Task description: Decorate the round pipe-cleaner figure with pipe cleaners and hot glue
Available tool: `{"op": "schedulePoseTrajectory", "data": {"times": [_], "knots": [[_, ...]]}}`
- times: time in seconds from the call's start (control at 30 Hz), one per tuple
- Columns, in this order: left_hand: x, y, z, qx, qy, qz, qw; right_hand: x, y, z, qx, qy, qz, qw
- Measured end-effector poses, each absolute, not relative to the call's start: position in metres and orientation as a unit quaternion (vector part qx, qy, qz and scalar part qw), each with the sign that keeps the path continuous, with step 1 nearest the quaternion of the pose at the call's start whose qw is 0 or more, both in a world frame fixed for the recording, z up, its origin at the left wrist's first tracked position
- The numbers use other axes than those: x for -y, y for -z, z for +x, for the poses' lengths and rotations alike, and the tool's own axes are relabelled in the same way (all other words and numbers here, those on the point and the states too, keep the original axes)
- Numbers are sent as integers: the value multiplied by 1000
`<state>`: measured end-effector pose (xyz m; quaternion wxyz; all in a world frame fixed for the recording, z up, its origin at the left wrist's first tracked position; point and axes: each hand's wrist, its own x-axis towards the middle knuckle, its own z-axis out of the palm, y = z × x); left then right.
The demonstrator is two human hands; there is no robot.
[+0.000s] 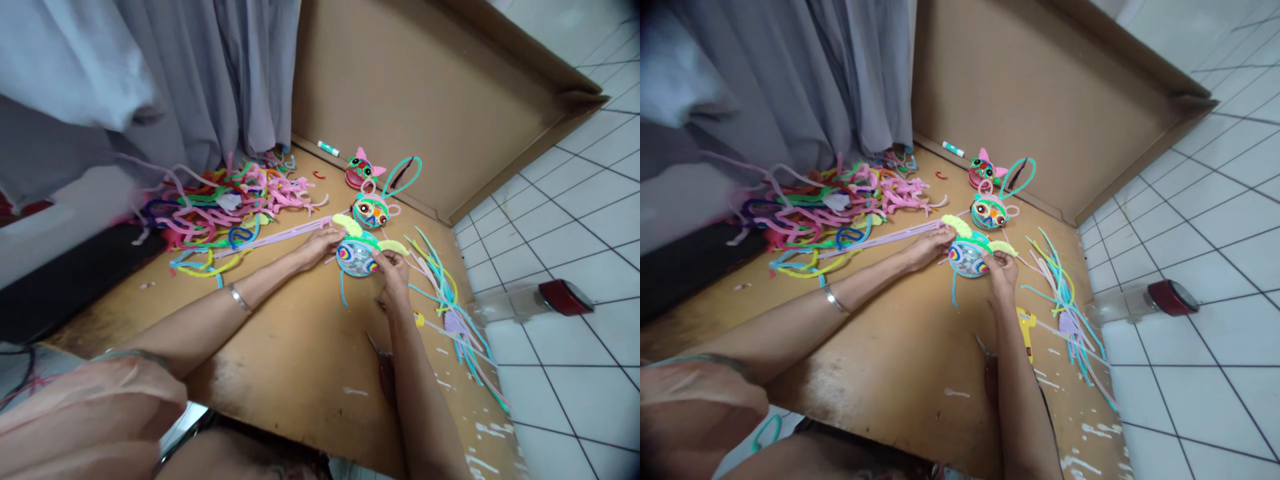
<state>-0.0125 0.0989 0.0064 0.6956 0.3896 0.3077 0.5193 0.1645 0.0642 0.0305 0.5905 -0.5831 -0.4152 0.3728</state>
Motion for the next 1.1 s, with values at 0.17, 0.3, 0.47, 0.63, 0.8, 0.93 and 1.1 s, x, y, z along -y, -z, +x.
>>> {"op": "schedulePoseTrajectory", "data": {"times": [0.17,0.3,0.47,0.63,0.8,0.93,1.1], "knots": [[-99,-3,-15,-282,-518,406,698,-64,-32,164,401,-378,-589,591],[-101,1,-15,-282,-514,428,687,-64,-33,164,390,-378,-596,592],[-103,3,-14,-301,-525,440,664,-64,-32,165,394,-382,-589,594],[-103,2,-12,-293,-550,451,639,-65,-30,166,389,-387,-585,597],[-103,2,-12,-290,-566,463,617,-65,-31,165,384,-390,-587,596],[-102,2,-12,-297,-565,461,616,-65,-32,164,372,-391,-586,604],[-102,1,-11,-309,-568,459,610,-64,-33,166,391,-403,-579,591]]}}
